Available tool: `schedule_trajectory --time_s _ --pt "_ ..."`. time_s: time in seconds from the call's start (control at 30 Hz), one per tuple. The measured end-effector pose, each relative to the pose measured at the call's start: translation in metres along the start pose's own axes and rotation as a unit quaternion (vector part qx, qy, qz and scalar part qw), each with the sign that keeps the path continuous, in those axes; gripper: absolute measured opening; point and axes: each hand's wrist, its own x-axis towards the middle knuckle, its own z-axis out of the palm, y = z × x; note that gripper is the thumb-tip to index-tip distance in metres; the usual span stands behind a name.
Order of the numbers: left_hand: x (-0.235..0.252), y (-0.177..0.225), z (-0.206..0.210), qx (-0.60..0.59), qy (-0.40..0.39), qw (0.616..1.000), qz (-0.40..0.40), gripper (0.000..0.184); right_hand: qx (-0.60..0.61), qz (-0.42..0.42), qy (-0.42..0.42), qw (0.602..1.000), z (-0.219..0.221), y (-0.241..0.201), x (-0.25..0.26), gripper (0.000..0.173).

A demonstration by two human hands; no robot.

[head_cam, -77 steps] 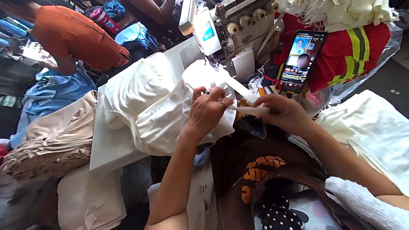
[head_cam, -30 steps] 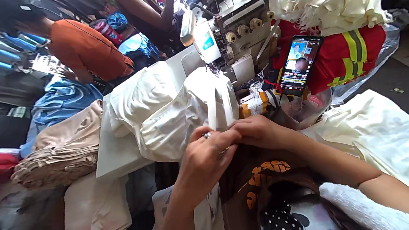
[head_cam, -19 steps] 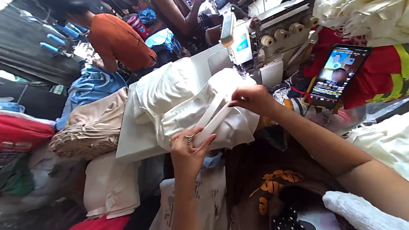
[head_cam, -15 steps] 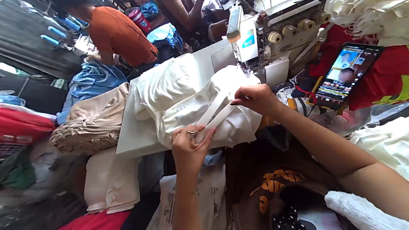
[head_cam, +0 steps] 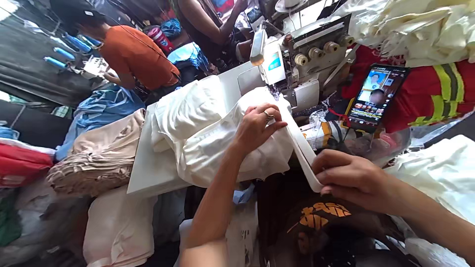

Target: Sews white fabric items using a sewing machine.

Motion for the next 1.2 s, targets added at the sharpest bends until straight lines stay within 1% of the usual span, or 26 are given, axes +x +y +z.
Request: schedule_trajectory --time_s 0.03,0.1,0.17,0.23,0.27,0.3,0.37,0.4,0.43,0.5,0.53,0.6,0.67,0.7,0.77,0.8,0.83,0.9,0.93,0.97,1.0,1.03,1.1,1.13,1.2 --pt "0.007 -0.017 0.005 0.071 -0.035 0.997 0.005 0.027 -0.015 0.005 0.007 1.000 -0.006 -0.002 -0.005 0.027" --pt "0.011 -0.042 0.002 0.214 -0.101 0.972 -0.020 0.042 -0.040 0.024 0.012 0.999 -0.012 -0.002 -0.014 0.027" --pt "0.009 -0.050 -0.019 0.299 -0.157 0.936 -0.097 0.053 -0.061 0.053 0.014 0.997 -0.015 0.001 -0.020 0.027" --pt "-0.003 -0.038 -0.042 0.341 -0.223 0.897 -0.173 0.062 -0.074 0.078 0.018 0.994 -0.015 0.007 -0.022 0.026" --pt "-0.013 -0.024 -0.050 0.342 -0.234 0.893 -0.175 0.061 -0.071 0.084 0.019 0.994 -0.015 0.009 -0.020 0.025" --pt "-0.020 -0.006 -0.054 0.323 -0.243 0.900 -0.162 0.055 -0.062 0.087 0.019 0.994 -0.016 0.012 -0.015 0.025" --pt "-0.031 0.045 -0.057 0.210 -0.270 0.931 -0.125 0.038 -0.035 0.082 0.013 0.996 -0.014 0.016 0.001 0.025" --pt "-0.036 0.071 -0.053 0.157 -0.277 0.943 -0.093 0.032 -0.027 0.075 0.011 0.997 -0.011 0.018 0.012 0.024" --pt "-0.039 0.097 -0.048 0.131 -0.271 0.952 -0.058 0.029 -0.025 0.065 0.009 0.998 -0.007 0.021 0.025 0.023" --pt "-0.041 0.134 -0.039 0.158 -0.220 0.963 -0.005 0.025 -0.035 0.054 -0.009 0.998 0.002 0.027 0.053 0.017" --pt "-0.039 0.144 -0.038 0.188 -0.187 0.964 0.002 0.021 -0.038 0.050 -0.029 0.998 0.007 0.030 0.066 0.014" --pt "-0.035 0.148 -0.042 0.221 -0.127 0.967 -0.013 0.015 -0.032 0.057 -0.083 0.994 0.016 0.035 0.089 0.010" --pt "-0.034 0.144 -0.050 0.230 -0.084 0.969 -0.032 0.016 -0.007 0.100 -0.139 0.985 0.021 0.031 0.103 0.013" --pt "-0.035 0.141 -0.054 0.220 -0.064 0.972 -0.044 0.015 0.012 0.117 -0.150 0.982 0.020 0.028 0.106 0.015" --pt "-0.037 0.134 -0.062 0.167 -0.017 0.982 -0.081 0.013 0.058 0.117 -0.143 0.981 0.017 0.022 0.108 0.018" --pt "-0.036 0.129 -0.066 0.133 -0.001 0.986 -0.101 0.018 0.073 0.107 -0.138 0.982 0.015 0.019 0.108 0.021" --pt "-0.034 0.121 -0.070 0.096 0.002 0.989 -0.116 0.028 0.077 0.095 -0.133 0.984 0.015 0.017 0.108 0.025" --pt "-0.032 0.101 -0.077 0.024 -0.027 0.991 -0.127 0.050 0.065 0.068 -0.128 0.987 0.013 0.008 0.108 0.028" --pt "-0.032 0.092 -0.078 0.000 -0.052 0.990 -0.128 0.053 0.053 0.052 -0.120 0.990 0.013 0.005 0.110 0.027" --pt "-0.032 0.085 -0.079 -0.001 -0.072 0.989 -0.130 0.048 0.044 0.042 -0.110 0.992 0.013 0.003 0.111 0.025" --pt "-0.034 0.080 -0.079 0.022 -0.085 0.987 -0.131 0.040 0.039 0.033 -0.097 0.994 0.013 0.004 0.111 0.022" --pt "-0.036 0.076 -0.081 0.054 -0.087 0.986 -0.130 0.039 0.032 0.021 -0.080 0.996 0.013 0.009 0.112 0.020" --pt "-0.042 0.071 -0.091 0.095 -0.057 0.986 -0.122 0.046 -0.011 0.016 -0.039 0.999 0.010 0.029 0.113 0.016" --pt "-0.045 0.068 -0.098 0.089 -0.033 0.988 -0.121 0.047 -0.066 0.027 -0.024 0.997 0.009 0.046 0.114 0.014" --pt "-0.053 0.064 -0.113 0.038 0.013 0.991 -0.124 0.041 -0.169 0.045 -0.011 0.985 0.010 0.082 0.112 0.022"
